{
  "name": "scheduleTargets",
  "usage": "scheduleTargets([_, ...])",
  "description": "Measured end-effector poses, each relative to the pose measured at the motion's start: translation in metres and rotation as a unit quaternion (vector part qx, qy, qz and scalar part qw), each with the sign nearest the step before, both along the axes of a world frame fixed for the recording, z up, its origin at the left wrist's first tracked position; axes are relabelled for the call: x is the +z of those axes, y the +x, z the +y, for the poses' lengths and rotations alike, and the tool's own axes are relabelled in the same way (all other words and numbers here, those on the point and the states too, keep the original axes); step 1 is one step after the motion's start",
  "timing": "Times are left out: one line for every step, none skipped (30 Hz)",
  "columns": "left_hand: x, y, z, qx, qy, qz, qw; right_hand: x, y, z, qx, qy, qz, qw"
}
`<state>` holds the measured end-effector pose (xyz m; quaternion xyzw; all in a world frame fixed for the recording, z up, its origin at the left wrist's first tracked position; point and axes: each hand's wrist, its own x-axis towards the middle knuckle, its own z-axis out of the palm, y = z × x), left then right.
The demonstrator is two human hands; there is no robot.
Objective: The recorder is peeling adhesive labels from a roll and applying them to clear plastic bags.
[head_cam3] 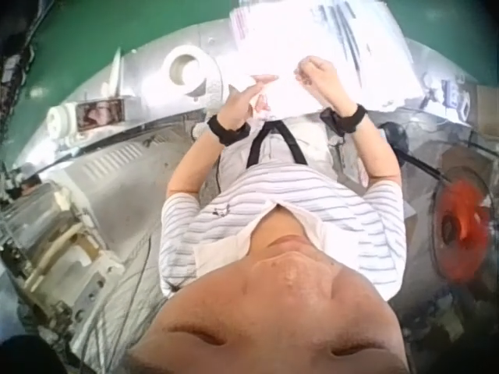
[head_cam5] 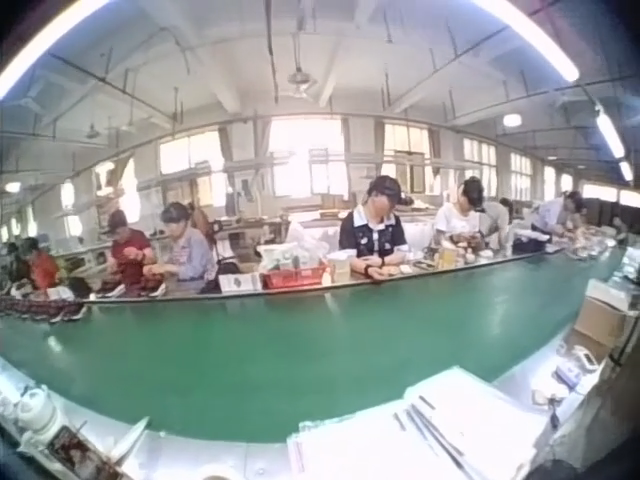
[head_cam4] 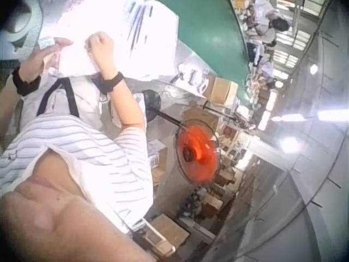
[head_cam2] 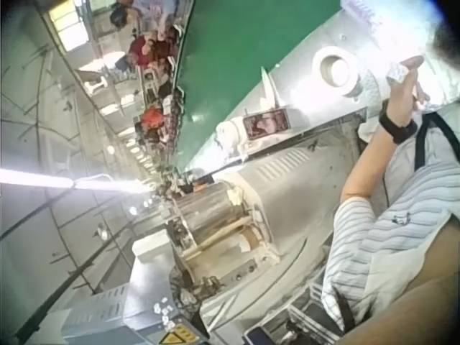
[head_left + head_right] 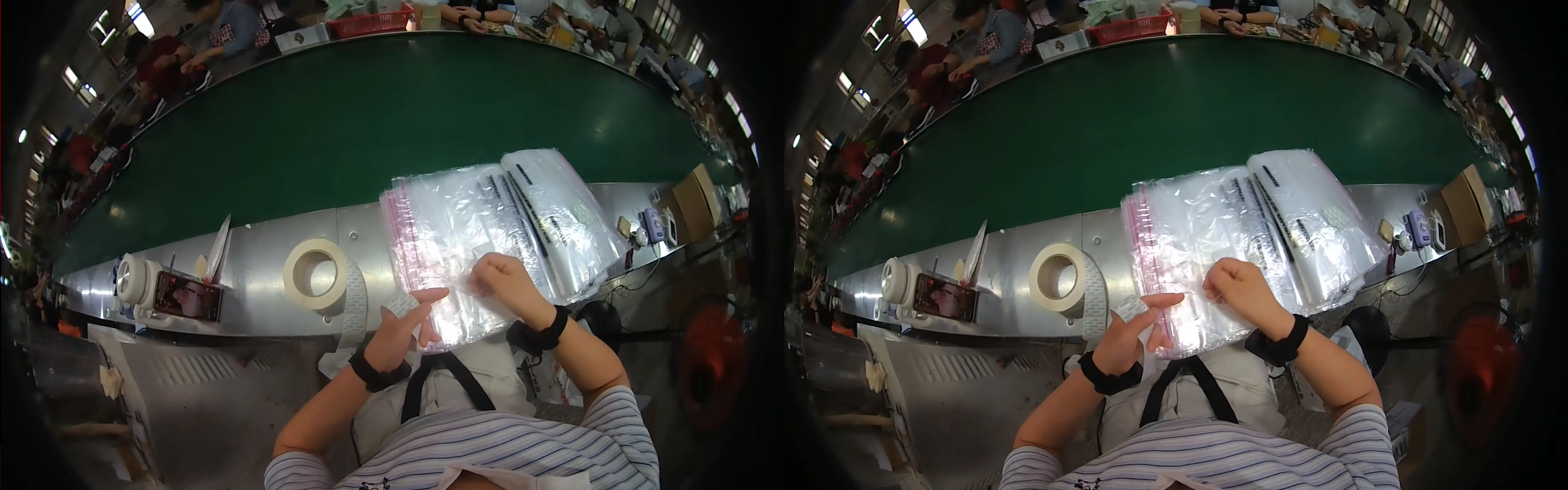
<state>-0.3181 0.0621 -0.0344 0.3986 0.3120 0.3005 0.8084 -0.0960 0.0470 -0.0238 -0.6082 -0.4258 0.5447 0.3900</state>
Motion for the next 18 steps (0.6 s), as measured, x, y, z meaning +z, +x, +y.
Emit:
scheduleTargets([-0.01,0.003,0.0,-0.018,0.0,0.009,1.0,0.003,0.013,0.005,-0.053,-0.041,0.126,0.99])
scheduleTargets([-0.018,0.005,-0.001,-0.037,0.001,0.017,0.999,0.007,0.024,0.007,-0.106,-0.077,0.249,0.96])
scheduleTargets([-0.018,0.01,0.0,-0.008,-0.025,0.013,1.0,0.009,0.033,0.006,-0.146,-0.063,0.276,0.948])
scheduleTargets([-0.019,0.009,0.0,-0.005,-0.026,0.035,0.999,0.013,0.044,0.005,-0.16,-0.053,0.263,0.95])
scheduleTargets([-0.016,0.01,-0.001,0.008,-0.042,0.034,0.999,0.018,0.057,0.003,-0.199,-0.007,0.25,0.948])
scheduleTargets([-0.014,0.008,-0.004,0.021,-0.059,0.035,0.997,0.02,0.071,0.0,-0.236,0.037,0.237,0.942])
scheduleTargets([-0.013,0.002,-0.007,0.042,-0.006,0.026,0.999,0.02,0.093,-0.005,-0.271,0.102,0.208,0.934])
scheduleTargets([-0.013,-0.004,-0.011,0.066,0.046,0.017,0.997,0.022,0.117,-0.012,-0.349,0.125,0.159,0.915])
scheduleTargets([-0.007,-0.013,-0.016,0.098,0.109,0.005,0.989,0.012,0.156,-0.024,-0.362,0.152,0.171,0.904])
scheduleTargets([0.005,-0.024,-0.02,0.142,0.135,-0.006,0.981,0.026,0.159,-0.03,-0.433,0.125,0.13,0.883])
scheduleTargets([0.007,-0.034,-0.025,0.196,0.142,-0.004,0.97,0.018,0.19,-0.044,-0.452,0.133,0.166,0.867])
scheduleTargets([0.003,-0.047,-0.028,0.227,0.187,0.028,0.955,0.012,0.213,-0.057,-0.454,0.134,0.163,0.865])
scheduleTargets([0.012,-0.058,-0.033,0.257,0.191,0.045,0.946,0.003,0.231,-0.068,-0.488,0.116,0.219,0.837])
scheduleTargets([0.019,-0.071,-0.038,0.29,0.195,0.066,0.935,-0.003,0.243,-0.078,-0.516,0.094,0.276,0.805])
scheduleTargets([0.018,-0.085,-0.042,0.301,0.194,0.076,0.931,-0.006,0.254,-0.087,-0.545,0.103,0.237,0.798])
scheduleTargets([0.016,-0.102,-0.049,0.351,0.185,0.077,0.915,-0.012,0.252,-0.086,-0.567,0.108,0.202,0.791])
scheduleTargets([0.014,-0.124,-0.059,0.414,0.175,0.089,0.889,-0.002,0.22,-0.076,-0.547,0.168,0.06,0.818])
scheduleTargets([0.01,-0.137,-0.065,0.461,0.178,0.107,0.863,0.012,0.176,-0.058,-0.585,0.237,-0.075,0.772])
